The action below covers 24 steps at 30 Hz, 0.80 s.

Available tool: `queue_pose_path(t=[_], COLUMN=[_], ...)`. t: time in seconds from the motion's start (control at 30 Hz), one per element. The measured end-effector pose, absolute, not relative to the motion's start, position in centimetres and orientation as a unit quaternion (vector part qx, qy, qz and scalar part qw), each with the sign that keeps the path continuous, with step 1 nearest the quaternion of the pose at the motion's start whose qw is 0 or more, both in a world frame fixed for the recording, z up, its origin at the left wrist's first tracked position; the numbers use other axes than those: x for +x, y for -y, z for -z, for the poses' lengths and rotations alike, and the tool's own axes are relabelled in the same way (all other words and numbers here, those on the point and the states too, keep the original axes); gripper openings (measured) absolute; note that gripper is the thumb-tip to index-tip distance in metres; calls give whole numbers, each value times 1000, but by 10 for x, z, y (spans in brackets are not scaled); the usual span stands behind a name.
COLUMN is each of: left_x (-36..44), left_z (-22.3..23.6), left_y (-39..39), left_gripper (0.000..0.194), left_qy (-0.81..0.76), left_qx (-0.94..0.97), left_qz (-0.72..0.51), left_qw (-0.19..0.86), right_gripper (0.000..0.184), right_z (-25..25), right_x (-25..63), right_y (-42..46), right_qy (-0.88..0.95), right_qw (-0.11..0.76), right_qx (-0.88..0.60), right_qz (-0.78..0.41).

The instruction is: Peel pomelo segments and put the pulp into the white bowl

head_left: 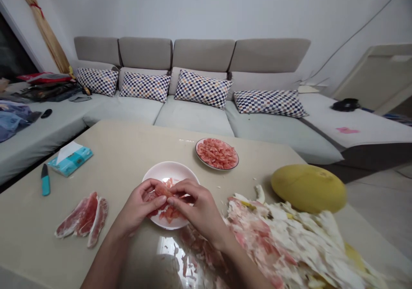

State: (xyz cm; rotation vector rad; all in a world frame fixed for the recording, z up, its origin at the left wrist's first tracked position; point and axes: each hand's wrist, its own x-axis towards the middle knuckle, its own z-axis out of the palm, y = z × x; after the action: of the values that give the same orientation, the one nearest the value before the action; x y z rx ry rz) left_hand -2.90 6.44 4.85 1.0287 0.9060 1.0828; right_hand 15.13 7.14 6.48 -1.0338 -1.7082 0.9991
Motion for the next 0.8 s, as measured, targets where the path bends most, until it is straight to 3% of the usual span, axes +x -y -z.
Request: queue_pose_path(t=[0.8], left_x=[-32], left_z=[-48], left_y=[-65], left_gripper=[30], left_qy=[-409], left_qx=[449], left_qz=[-466], left_qw=[644], right_gripper=[23], right_z=[-63], right_x=[161], right_y=[-84], right_qy=[642], right_qw=[392], right_qx=[-386], right_qz=[-535])
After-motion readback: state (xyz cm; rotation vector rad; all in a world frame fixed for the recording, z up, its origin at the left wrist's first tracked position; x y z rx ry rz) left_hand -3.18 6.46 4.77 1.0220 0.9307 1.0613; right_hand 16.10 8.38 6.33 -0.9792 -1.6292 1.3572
